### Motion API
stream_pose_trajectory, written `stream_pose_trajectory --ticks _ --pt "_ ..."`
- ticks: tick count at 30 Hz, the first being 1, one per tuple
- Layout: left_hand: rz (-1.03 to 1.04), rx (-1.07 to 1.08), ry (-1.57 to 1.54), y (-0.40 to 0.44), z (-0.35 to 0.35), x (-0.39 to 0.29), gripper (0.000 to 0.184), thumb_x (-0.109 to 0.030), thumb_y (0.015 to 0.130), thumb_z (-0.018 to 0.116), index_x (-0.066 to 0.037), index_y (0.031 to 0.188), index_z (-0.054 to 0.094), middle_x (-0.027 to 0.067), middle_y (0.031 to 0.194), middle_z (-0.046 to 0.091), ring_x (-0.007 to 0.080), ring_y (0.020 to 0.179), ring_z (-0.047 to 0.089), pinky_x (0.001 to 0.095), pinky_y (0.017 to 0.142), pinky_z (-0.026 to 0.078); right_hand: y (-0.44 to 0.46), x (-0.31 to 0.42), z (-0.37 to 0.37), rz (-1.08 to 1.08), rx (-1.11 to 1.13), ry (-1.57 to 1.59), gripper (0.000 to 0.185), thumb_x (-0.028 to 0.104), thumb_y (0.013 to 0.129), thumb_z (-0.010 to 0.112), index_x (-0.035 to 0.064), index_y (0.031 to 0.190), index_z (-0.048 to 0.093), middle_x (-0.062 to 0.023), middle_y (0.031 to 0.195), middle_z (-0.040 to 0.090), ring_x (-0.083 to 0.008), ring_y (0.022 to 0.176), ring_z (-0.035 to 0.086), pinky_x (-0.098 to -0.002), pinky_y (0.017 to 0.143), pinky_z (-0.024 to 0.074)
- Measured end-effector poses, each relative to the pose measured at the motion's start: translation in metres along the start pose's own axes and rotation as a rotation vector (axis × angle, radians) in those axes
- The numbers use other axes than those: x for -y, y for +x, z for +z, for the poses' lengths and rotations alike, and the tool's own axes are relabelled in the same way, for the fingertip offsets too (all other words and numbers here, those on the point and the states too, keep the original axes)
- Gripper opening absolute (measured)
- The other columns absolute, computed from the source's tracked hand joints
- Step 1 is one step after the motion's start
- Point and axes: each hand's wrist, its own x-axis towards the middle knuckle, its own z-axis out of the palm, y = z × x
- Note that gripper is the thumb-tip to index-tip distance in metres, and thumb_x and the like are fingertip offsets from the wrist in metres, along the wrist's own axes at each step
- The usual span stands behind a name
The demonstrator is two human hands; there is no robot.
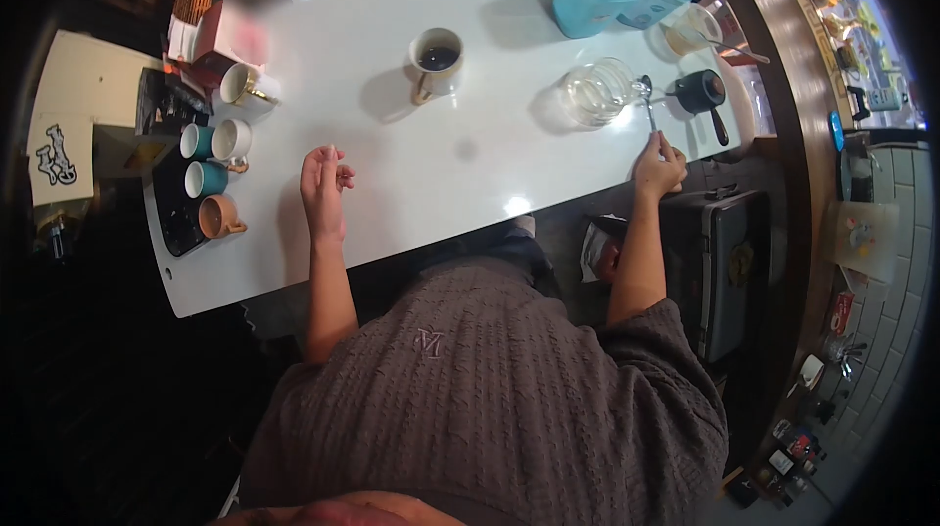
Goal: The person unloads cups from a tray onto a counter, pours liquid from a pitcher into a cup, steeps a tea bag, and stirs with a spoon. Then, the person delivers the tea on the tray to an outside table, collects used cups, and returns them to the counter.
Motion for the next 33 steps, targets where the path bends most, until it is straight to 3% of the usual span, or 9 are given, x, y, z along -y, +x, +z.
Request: stream_pose_trajectory --ticks 1,4,6,10,12,16,22,28,33 --pt "0.003 0.006 -0.015 -0.001 -0.008 -0.002 0.026 -0.03 0.097 0.056 -0.005 0.103 0.054 0.0033 0.095 0.056 0.0094 0.073 0.054 0.0232 0.064 0.042 0.001 0.0 0.0 -0.014 -0.027 -0.016 0.026 0.044 0.082 0.069 0.0257 0.098 0.077 0.0008 0.099 0.063 -0.0222 0.101 0.053 -0.0504 0.094 0.0296" --pt "0.039 0.031 -0.004 -0.001 -0.032 -0.008 0.025 -0.03 0.097 0.056 -0.005 0.101 0.055 0.0031 0.092 0.056 0.0089 0.073 0.054 0.0229 0.064 0.041 -0.001 0.011 -0.012 -0.226 -0.277 0.131 0.023 0.031 0.088 0.066 0.0119 0.098 0.075 -0.0063 0.089 0.065 -0.0218 0.083 0.061 -0.037 0.076 0.0464" --pt "0.052 -0.022 -0.022 -0.005 -0.047 -0.016 0.024 -0.029 0.096 0.058 -0.005 0.098 0.056 0.0018 0.089 0.057 0.0077 0.071 0.053 0.0222 0.062 0.041 -0.014 0.052 -0.037 -0.248 -0.371 0.337 0.019 0.018 0.091 0.065 0.0022 0.099 0.072 -0.0097 0.089 0.065 -0.0195 0.08 0.06 -0.0294 0.068 0.0474" --pt "0.07 -0.139 -0.014 -0.018 -0.07 -0.023 0.022 -0.027 0.094 0.061 -0.006 0.094 0.056 -0.0007 0.082 0.056 0.0051 0.068 0.049 0.02 0.059 0.038 -0.045 0.148 -0.083 -0.476 -0.377 0.63 0.014 0.006 0.09 0.063 -0.0055 0.096 0.068 -0.0113 0.084 0.063 -0.0195 0.07 0.055 -0.0311 0.063 0.0455" --pt "0.083 -0.2 -0.029 -0.027 -0.071 -0.023 0.021 -0.027 0.094 0.061 -0.006 0.094 0.057 -0.0012 0.081 0.056 0.0045 0.067 0.048 0.0195 0.058 0.037 -0.044 0.176 -0.093 -0.869 -0.396 0.695 0.01 -0.001 0.088 0.062 -0.007 0.094 0.066 -0.011 0.08 0.062 -0.0216 0.068 0.054 -0.0324 0.06 0.044" --pt "0.13 -0.328 -0.084 -0.059 -0.054 -0.029 0.02 -0.026 0.094 0.061 -0.006 0.093 0.057 -0.0017 0.08 0.054 0.0039 0.066 0.046 0.0185 0.057 0.036 -0.044 0.23 -0.101 -1.125 -0.25 1.019 0.01 -0.006 0.085 0.058 -0.0072 0.094 0.063 -0.0132 0.075 0.06 -0.025 0.066 0.052 -0.0332 0.055 0.0411" --pt "0.165 -0.63 -0.192 -0.141 -0.018 -0.016 0.019 -0.022 0.094 0.062 -0.004 0.096 0.058 -0.0018 0.079 0.054 0.0042 0.066 0.047 0.0193 0.056 0.036 -0.07 0.255 -0.092 -1.072 0.265 1.442 0.011 -0.005 0.083 0.058 -0.0072 0.092 0.064 -0.0129 0.068 0.055 -0.0216 0.06 0.049 -0.0295 0.054 0.0378" --pt "0.185 -0.978 -0.276 -0.249 0.015 0.011 0.016 -0.021 0.093 0.063 -0.006 0.095 0.06 -0.0013 0.076 0.055 0.0056 0.061 0.048 0.021 0.054 0.035 -0.108 0.235 -0.097 -1.122 0.849 1.364 0.011 -0.008 0.08 0.063 -0.0043 0.09 0.068 -0.0065 0.065 0.058 -0.0142 0.057 0.048 -0.0246 0.052 0.0364" --pt "0.239 -1.299 -0.315 -0.348 0.025 0.02 0.015 -0.02 0.093 0.064 -0.006 0.093 0.061 -0.0024 0.075 0.056 0.0035 0.062 0.049 0.0191 0.053 0.036 -0.139 0.226 -0.11 -1.25 1.112 1.39 0.008 -0.005 0.082 0.065 -0.0024 0.089 0.069 -0.0047 0.065 0.058 -0.0126 0.056 0.047 -0.024 0.052 0.0368"
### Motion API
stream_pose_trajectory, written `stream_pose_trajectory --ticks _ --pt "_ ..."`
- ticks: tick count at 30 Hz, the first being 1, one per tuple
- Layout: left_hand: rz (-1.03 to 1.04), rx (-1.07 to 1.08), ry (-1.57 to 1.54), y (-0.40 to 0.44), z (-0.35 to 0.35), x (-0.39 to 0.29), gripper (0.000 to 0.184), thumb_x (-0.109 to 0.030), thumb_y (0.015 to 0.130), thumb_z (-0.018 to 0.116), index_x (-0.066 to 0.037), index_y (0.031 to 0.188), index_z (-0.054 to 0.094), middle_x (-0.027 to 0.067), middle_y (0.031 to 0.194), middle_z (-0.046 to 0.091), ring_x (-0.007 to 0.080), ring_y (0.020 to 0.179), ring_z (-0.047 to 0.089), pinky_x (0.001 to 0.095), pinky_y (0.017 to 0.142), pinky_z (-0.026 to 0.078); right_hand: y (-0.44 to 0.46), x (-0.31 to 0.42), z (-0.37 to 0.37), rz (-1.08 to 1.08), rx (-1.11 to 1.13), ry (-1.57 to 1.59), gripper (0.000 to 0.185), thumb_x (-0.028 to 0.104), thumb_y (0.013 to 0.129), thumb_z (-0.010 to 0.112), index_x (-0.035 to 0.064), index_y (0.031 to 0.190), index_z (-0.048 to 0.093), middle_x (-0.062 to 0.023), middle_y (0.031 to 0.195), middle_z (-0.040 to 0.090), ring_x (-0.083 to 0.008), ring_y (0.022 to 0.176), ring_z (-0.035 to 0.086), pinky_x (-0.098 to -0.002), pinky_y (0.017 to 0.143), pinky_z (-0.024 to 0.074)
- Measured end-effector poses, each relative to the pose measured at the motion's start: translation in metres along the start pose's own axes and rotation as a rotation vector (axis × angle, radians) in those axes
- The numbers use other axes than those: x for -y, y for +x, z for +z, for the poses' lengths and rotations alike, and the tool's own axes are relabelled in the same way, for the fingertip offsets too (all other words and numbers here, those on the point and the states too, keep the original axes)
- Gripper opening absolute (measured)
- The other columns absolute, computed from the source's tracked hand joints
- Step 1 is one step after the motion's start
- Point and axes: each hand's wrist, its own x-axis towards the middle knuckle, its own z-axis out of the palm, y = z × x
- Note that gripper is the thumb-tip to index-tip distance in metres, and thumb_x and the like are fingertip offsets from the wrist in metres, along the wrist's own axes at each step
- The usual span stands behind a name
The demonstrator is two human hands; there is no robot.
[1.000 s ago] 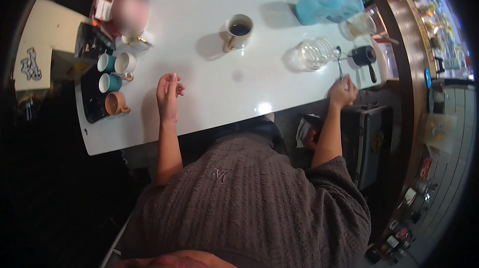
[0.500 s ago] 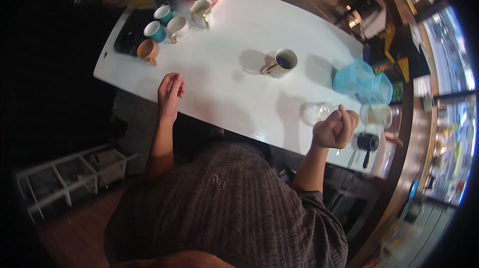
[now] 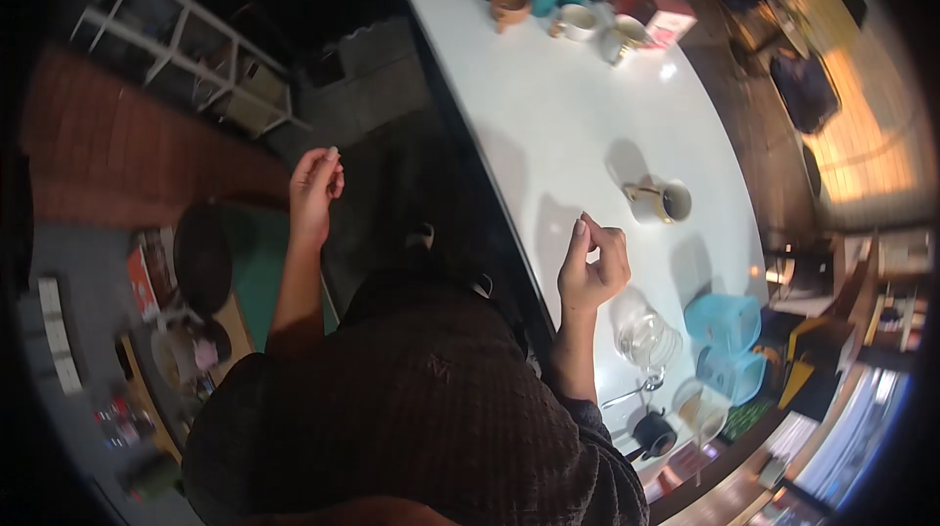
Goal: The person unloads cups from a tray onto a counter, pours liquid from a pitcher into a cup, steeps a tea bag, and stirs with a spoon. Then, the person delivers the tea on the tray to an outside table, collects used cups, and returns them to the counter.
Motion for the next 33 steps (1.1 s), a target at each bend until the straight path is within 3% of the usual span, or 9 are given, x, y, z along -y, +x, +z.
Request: stream_pose_trajectory --ticks 5,12,16,19,23,27,30,32,33 --pt "0.073 -0.265 -0.077 -0.023 -0.086 -0.019 0.015 -0.022 0.093 0.064 -0.008 0.091 0.062 -0.0036 0.074 0.056 0.0028 0.062 0.048 0.0186 0.053 0.035 0.003 0.023 0.041 -0.051 0.215 0.086 0.01 0.002 0.09 0.061 -0.0034 0.09 0.069 -0.0052 0.07 0.061 -0.0094 0.063 0.052 -0.0213 0.056 0.0361" --pt "0.206 -0.466 -0.104 -0.058 -0.23 -0.038 0.015 -0.023 0.093 0.063 -0.008 0.089 0.061 -0.0072 0.067 0.049 0.0005 0.057 0.041 0.0177 0.049 0.029 -0.034 0.114 0.17 0.259 0.487 0.282 0.023 0.011 0.097 0.055 -0.0018 0.115 0.064 -0.0035 0.078 0.066 -0.0029 0.067 0.053 -0.0181 0.059 0.0406" --pt "0.114 -0.685 0.001 -0.087 -0.323 -0.064 0.016 -0.022 0.093 0.063 -0.008 0.088 0.061 -0.0091 0.064 0.044 -0.0011 0.054 0.034 0.0181 0.047 0.024 -0.098 0.167 0.276 0.391 0.69 0.569 0.02 0.008 0.094 0.06 -0.0034 0.109 0.065 -0.004 0.083 0.067 -0.0065 0.075 0.061 -0.0188 0.066 0.0447" --pt "0.085 -0.852 -0.015 -0.111 -0.383 -0.078 0.015 -0.021 0.093 0.064 -0.008 0.088 0.061 -0.0099 0.065 0.044 -0.0015 0.054 0.033 0.0183 0.047 0.022 -0.166 0.191 0.362 0.512 1.021 0.544 0.022 0.014 0.094 0.062 -0.0019 0.108 0.066 -0.0007 0.08 0.064 -0.0086 0.08 0.06 -0.0214 0.07 0.0457" --pt "0.139 -0.988 -0.017 -0.148 -0.436 -0.081 0.012 -0.019 0.092 0.065 -0.009 0.088 0.061 -0.0104 0.066 0.044 -0.0016 0.054 0.032 0.0185 0.048 0.021 -0.274 0.232 0.449 0.557 1.56 0.425 0.04 0.028 0.09 0.067 -0.0001 0.118 0.06 -0.0053 0.091 0.064 -0.011 0.08 0.059 -0.0246 0.071 0.0477" --pt "0.193 -1.012 -0.091 -0.182 -0.466 -0.078 0.01 -0.017 0.094 0.063 -0.008 0.09 0.061 -0.0101 0.067 0.045 -0.0011 0.056 0.033 0.018 0.049 0.022 -0.363 0.278 0.495 0.6 1.765 0.277 0.05 0.033 0.09 0.066 0.002 0.127 0.052 -0.0075 0.103 0.062 -0.0135 0.077 0.059 -0.0274 0.071 0.0494" --pt "0.208 -1.102 -0.151 -0.204 -0.481 -0.068 0.008 -0.015 0.094 0.062 -0.008 0.092 0.061 -0.0095 0.068 0.046 -0.0009 0.057 0.034 0.0178 0.05 0.022 -0.411 0.296 0.517 0.725 1.862 0.162 0.06 0.036 0.09 0.065 0.0027 0.134 0.043 -0.0101 0.115 0.059 -0.0165 0.09 0.06 -0.0315 0.073 0.0513" --pt "0.224 -1.165 -0.205 -0.216 -0.484 -0.065 0.007 -0.014 0.093 0.062 -0.007 0.093 0.061 -0.0092 0.069 0.047 -0.0006 0.057 0.034 0.0185 0.05 0.023 -0.44 0.295 0.53 1.226 1.834 0.289 0.061 0.04 0.093 0.059 0.0049 0.139 0.038 -0.0105 0.135 0.05 -0.023 0.106 0.058 -0.0342 0.083 0.0471" --pt "0.225 -1.188 -0.202 -0.22 -0.484 -0.065 0.007 -0.014 0.093 0.062 -0.007 0.093 0.061 -0.0092 0.069 0.047 -0.0006 0.057 0.034 0.0185 0.05 0.023 -0.453 0.294 0.536 1.22 1.86 0.284 0.061 0.04 0.093 0.059 0.0049 0.139 0.038 -0.0105 0.135 0.05 -0.023 0.106 0.058 -0.0342 0.083 0.0471"
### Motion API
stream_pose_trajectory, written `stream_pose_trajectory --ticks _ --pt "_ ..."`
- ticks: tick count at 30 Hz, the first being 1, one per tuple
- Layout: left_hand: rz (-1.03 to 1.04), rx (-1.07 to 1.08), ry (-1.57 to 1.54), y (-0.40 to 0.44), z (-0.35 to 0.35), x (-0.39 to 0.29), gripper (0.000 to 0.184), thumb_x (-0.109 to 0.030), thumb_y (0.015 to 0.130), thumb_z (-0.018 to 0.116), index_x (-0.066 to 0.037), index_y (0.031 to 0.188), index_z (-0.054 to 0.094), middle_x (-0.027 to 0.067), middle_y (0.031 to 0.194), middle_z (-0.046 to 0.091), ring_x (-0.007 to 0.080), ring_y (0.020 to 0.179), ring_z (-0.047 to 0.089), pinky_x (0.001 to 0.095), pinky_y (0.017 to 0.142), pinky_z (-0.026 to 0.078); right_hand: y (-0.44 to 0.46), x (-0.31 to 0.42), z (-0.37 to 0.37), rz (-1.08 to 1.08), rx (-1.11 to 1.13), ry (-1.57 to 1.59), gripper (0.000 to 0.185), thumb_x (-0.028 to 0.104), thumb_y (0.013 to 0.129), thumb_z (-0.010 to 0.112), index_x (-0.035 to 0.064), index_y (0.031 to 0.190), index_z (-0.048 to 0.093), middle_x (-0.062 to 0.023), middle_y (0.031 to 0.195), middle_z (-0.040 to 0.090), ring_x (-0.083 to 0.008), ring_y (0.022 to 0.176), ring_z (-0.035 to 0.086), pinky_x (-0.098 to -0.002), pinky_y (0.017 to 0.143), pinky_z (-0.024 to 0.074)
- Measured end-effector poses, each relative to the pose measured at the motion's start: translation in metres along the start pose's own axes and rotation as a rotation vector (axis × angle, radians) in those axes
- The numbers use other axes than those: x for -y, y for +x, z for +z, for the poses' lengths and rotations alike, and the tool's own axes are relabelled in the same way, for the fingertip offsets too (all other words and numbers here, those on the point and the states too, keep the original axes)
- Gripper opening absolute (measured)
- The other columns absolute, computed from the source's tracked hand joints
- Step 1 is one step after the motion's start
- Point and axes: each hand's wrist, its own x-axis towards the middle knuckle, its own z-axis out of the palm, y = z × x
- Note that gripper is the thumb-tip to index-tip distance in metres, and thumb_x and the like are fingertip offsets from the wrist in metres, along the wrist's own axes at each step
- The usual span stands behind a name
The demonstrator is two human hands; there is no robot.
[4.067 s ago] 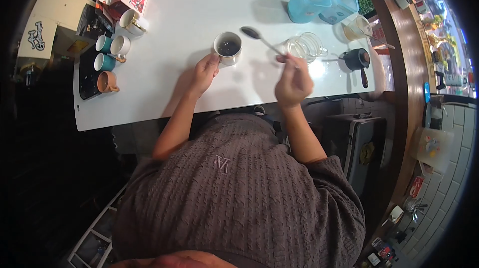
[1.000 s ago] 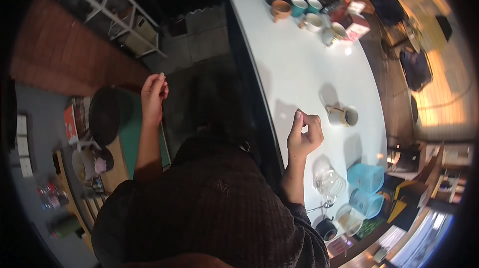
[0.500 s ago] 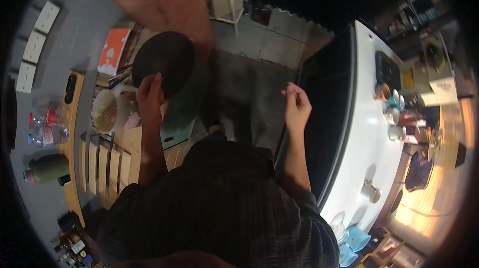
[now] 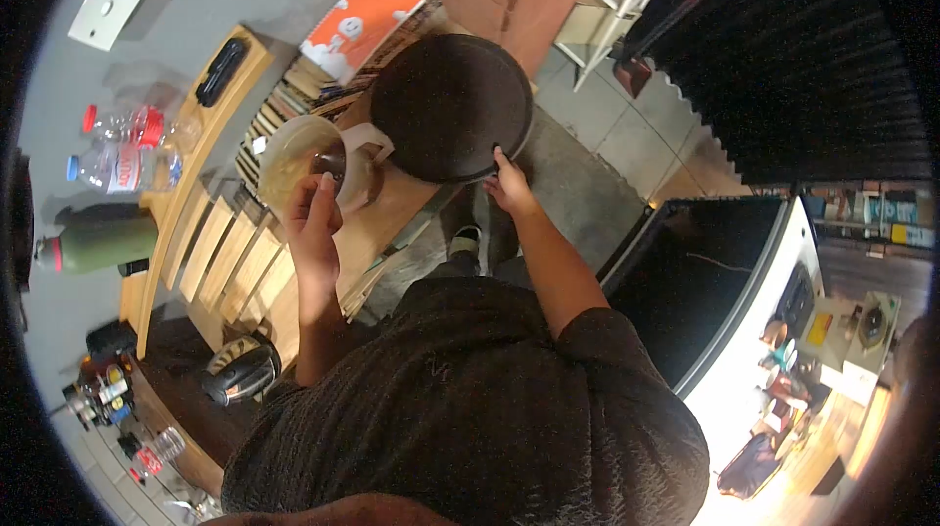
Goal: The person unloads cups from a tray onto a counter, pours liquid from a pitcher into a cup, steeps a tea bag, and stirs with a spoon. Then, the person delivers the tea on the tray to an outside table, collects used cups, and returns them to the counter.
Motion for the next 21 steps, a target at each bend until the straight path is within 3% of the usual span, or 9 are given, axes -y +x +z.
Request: stream_pose_trajectory --ticks 4,6,7,9,12,16,18,19,21 --pt "-0.003 -0.032 0.087 -0.006 -0.003 -0.005 0.009 -0.015 0.094 0.06 -0.006 0.095 0.061 -0.008 0.061 0.042 0.0014 0.051 0.03 0.0213 0.048 0.02 0.007 -0.01 0.025 -0.148 -0.053 0.352 0.05 0.035 0.1 0.045 0.0001 0.135 0.042 -0.0156 0.131 0.053 -0.0276 0.11 0.056 -0.0405 0.088 0.0455" --pt "-0.022 0.041 0.075 -0.007 0.002 -0.006 0.009 -0.015 0.094 0.062 -0.006 0.092 0.062 -0.0101 0.068 0.046 -0.0006 0.058 0.033 0.0183 0.051 0.023 -0.011 0.0 0.03 -0.418 -0.475 -0.08 0.047 0.035 0.101 0.044 -0.0061 0.118 0.056 -0.0184 0.114 0.062 -0.0265 0.101 0.06 -0.0371 0.085 0.0459" --pt "-0.023 0.057 0.081 -0.006 0.008 -0.004 0.009 -0.015 0.094 0.062 -0.006 0.092 0.062 -0.0101 0.068 0.046 -0.0006 0.058 0.033 0.0183 0.051 0.023 -0.028 0.012 0.03 -0.418 -0.484 -0.066 0.047 0.035 0.101 0.044 -0.0061 0.118 0.056 -0.0184 0.114 0.062 -0.0265 0.101 0.06 -0.0371 0.085 0.0459" --pt "-0.027 0.137 0.104 -0.004 0.021 0.003 0.01 -0.015 0.094 0.062 -0.005 0.092 0.061 -0.009 0.072 0.048 -0.0001 0.064 0.038 0.0178 0.057 0.027 -0.063 0.03 0.016 -0.568 -0.634 -0.166 0.048 0.034 0.101 0.043 -0.0095 0.102 0.063 -0.0154 0.089 0.066 -0.0229 0.084 0.06 -0.0354 0.079 0.0461" --pt "-0.05 0.303 0.117 0.0 0.052 0.01 0.011 -0.015 0.093 0.062 -0.005 0.091 0.061 -0.0078 0.077 0.05 0.001 0.072 0.042 0.0181 0.064 0.031 -0.089 0.026 -0.049 -0.721 -0.662 -0.121 0.048 0.034 0.1 0.044 -0.009 0.092 0.064 -0.0118 0.079 0.065 -0.0205 0.075 0.059 -0.0347 0.073 0.0467" --pt "-0.071 0.47 0.227 0.006 0.109 0.033 0.013 -0.017 0.094 0.062 -0.005 0.09 0.06 -0.0056 0.08 0.051 0.003 0.075 0.042 0.0195 0.067 0.033 -0.179 0.03 -0.139 -0.752 -0.716 0.076 0.046 0.036 0.1 0.048 -0.0047 0.086 0.065 -0.0039 0.082 0.064 -0.0109 0.076 0.054 -0.0264 0.072 0.0443" --pt "-0.002 0.542 0.255 0.003 0.148 0.049 0.02 -0.028 0.096 0.057 -0.009 0.094 0.059 -0.0067 0.075 0.042 0.0061 0.071 0.038 0.0242 0.066 0.031 -0.223 0.015 -0.188 -0.716 -0.76 0.163 0.044 0.036 0.1 0.048 -0.0039 0.088 0.065 -0.0027 0.082 0.063 -0.0096 0.076 0.052 -0.0249 0.071 0.0431" --pt "-0.094 0.612 0.257 -0.005 0.168 0.046 0.019 -0.024 0.097 0.057 -0.006 0.103 0.056 -0.0015 0.094 0.051 0.0052 0.087 0.043 0.0205 0.077 0.035 -0.239 0.003 -0.206 -0.811 -0.758 0.309 0.044 0.036 0.1 0.049 -0.0039 0.091 0.063 -0.0023 0.082 0.062 -0.0086 0.076 0.051 -0.0244 0.07 0.0422" --pt "-0.111 0.727 0.298 -0.021 0.214 0.06 0.025 -0.026 0.098 0.055 -0.005 0.112 0.054 0.0011 0.102 0.052 0.0071 0.094 0.045 0.0221 0.082 0.036 -0.292 -0.013 -0.231 -0.797 -0.836 0.352 0.044 0.038 0.1 0.048 -0.0028 0.092 0.062 -0.0025 0.085 0.062 -0.0097 0.079 0.052 -0.0256 0.073 0.0424"
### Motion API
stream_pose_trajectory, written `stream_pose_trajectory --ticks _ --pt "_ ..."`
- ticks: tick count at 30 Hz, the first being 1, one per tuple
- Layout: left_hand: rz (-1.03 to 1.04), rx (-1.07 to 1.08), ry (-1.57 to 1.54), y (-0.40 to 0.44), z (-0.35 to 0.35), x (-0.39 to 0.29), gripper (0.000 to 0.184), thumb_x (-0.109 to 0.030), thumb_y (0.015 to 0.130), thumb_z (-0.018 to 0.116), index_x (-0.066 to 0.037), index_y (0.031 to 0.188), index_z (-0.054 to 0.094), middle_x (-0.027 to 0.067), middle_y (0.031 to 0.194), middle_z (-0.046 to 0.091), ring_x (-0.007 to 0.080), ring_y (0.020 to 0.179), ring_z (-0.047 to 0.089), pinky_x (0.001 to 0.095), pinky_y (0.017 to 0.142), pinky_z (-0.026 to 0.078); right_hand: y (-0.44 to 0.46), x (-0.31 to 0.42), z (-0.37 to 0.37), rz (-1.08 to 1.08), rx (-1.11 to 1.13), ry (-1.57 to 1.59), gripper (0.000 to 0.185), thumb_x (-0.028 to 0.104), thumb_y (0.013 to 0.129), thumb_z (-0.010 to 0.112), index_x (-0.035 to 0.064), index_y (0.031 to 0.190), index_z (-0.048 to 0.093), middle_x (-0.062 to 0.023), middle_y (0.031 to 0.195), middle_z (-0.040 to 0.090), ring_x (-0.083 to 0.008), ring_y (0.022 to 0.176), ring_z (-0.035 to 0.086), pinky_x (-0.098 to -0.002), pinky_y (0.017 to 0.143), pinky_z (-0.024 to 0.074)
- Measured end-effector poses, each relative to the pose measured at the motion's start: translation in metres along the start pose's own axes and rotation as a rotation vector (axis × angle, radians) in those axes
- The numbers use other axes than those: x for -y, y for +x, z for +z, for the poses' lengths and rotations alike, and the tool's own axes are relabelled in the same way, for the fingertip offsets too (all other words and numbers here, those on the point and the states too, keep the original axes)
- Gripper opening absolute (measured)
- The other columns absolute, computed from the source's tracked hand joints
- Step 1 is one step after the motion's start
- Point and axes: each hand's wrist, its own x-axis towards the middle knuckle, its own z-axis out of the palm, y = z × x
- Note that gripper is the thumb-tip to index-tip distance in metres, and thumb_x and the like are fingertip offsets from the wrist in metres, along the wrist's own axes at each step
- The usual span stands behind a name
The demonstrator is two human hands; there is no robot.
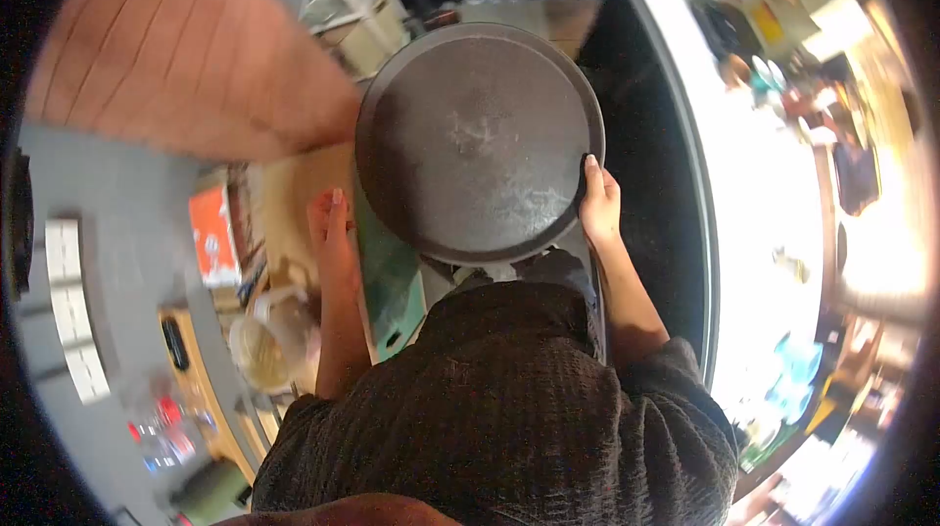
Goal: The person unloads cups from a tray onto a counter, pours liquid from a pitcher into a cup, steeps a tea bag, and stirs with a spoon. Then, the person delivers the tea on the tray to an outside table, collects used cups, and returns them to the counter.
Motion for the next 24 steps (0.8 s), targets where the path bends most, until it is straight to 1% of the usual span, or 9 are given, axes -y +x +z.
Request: stream_pose_trajectory --ticks 2,3,5,7,8,13,16,20,24 --pt "-0.004 0.082 0.038 0.01 0.05 -0.003 0.033 -0.029 0.098 0.054 -0.005 0.12 0.052 0.0037 0.109 0.053 0.0089 0.1 0.046 0.0238 0.087 0.037 -0.012 0.016 -0.051 -0.001 -0.107 -0.011 0.045 0.04 0.1 0.047 -0.0021 0.092 0.062 -0.0018 0.086 0.061 -0.0105 0.081 0.052 -0.027 0.075 0.0423" --pt "-0.064 0.186 0.037 0.012 0.072 -0.004 0.041 -0.032 0.099 0.052 -0.003 0.127 0.046 0.0064 0.119 0.051 0.0119 0.108 0.046 0.0259 0.092 0.036 -0.019 0.019 -0.076 -0.004 -0.11 0.02 0.039 0.034 0.101 0.048 -0.0019 0.1 0.062 -0.0048 0.095 0.065 -0.0109 0.086 0.057 -0.0268 0.079 0.0447" --pt "-0.121 0.327 0.052 0.013 0.125 -0.001 0.05 -0.036 0.099 0.05 -0.002 0.135 0.041 0.0091 0.128 0.049 0.0149 0.116 0.045 0.028 0.098 0.035 -0.028 0.014 -0.124 -0.038 -0.202 0.13 0.039 0.035 0.101 0.048 -0.0005 0.092 0.062 -0.0005 0.085 0.06 -0.0067 0.08 0.05 -0.0236 0.074 0.0409" --pt "-0.087 0.637 0.037 0.01 0.183 0.02 0.058 -0.04 0.099 0.048 0.001 0.138 0.037 0.0115 0.135 0.047 0.0196 0.123 0.044 0.03 0.101 0.033 -0.038 0.013 -0.171 -0.024 -0.266 0.125 0.037 0.031 0.102 0.046 -0.0019 0.098 0.062 -0.0018 0.09 0.062 -0.0069 0.085 0.052 -0.0234 0.076 0.0418" --pt "-0.152 0.499 0.042 -0.006 0.218 0.031 0.056 -0.04 0.098 0.05 0.001 0.136 0.042 0.0105 0.135 0.046 0.0219 0.129 0.04 0.0309 0.108 0.028 -0.043 0.021 -0.191 -0.037 -0.278 0.129 0.036 0.028 0.103 0.044 -0.0032 0.103 0.061 -0.003 0.093 0.063 -0.0077 0.087 0.053 -0.0239 0.078 0.0427" --pt "-0.088 0.702 0.166 -0.073 0.354 0.041 0.049 -0.037 0.101 0.047 0.0 0.133 0.045 0.0095 0.131 0.05 0.0178 0.123 0.043 0.0308 0.104 0.031 -0.063 0.04 -0.292 -0.105 -0.479 0.006 0.033 0.018 0.103 0.041 -0.0062 0.124 0.048 -0.0104 0.11 0.06 -0.0126 0.098 0.053 -0.0273 0.089 0.0429" --pt "-0.107 0.775 0.22 -0.104 0.416 0.049 0.053 -0.042 0.098 0.05 -0.002 0.133 0.047 0.0095 0.131 0.049 0.0199 0.124 0.042 0.0325 0.104 0.032 -0.073 0.043 -0.338 -0.175 -0.61 -0.055 0.037 0.015 0.102 0.042 -0.0022 0.135 0.038 -0.0134 0.119 0.056 -0.0144 0.105 0.052 -0.0285 0.092 0.0418" --pt "-0.112 0.824 0.227 -0.126 0.469 0.058 0.053 -0.043 0.099 0.048 -0.004 0.134 0.045 0.0088 0.134 0.048 0.0185 0.125 0.042 0.0332 0.105 0.031 -0.077 0.018 -0.381 -0.169 -0.741 -0.002 0.038 0.015 0.101 0.046 -0.0022 0.134 0.041 -0.0129 0.116 0.057 -0.0159 0.101 0.053 -0.029 0.091 0.0431" --pt "-0.175 0.919 0.271 -0.124 0.496 0.07 0.059 -0.047 0.098 0.048 -0.002 0.137 0.042 0.0112 0.139 0.044 0.021 0.13 0.039 0.0347 0.107 0.03 -0.074 0.016 -0.401 -0.088 -0.864 -0.331 0.039 0.012 0.094 0.056 -0.0051 0.128 0.048 -0.0126 0.104 0.056 -0.0195 0.087 0.054 -0.0306 0.079 0.045"
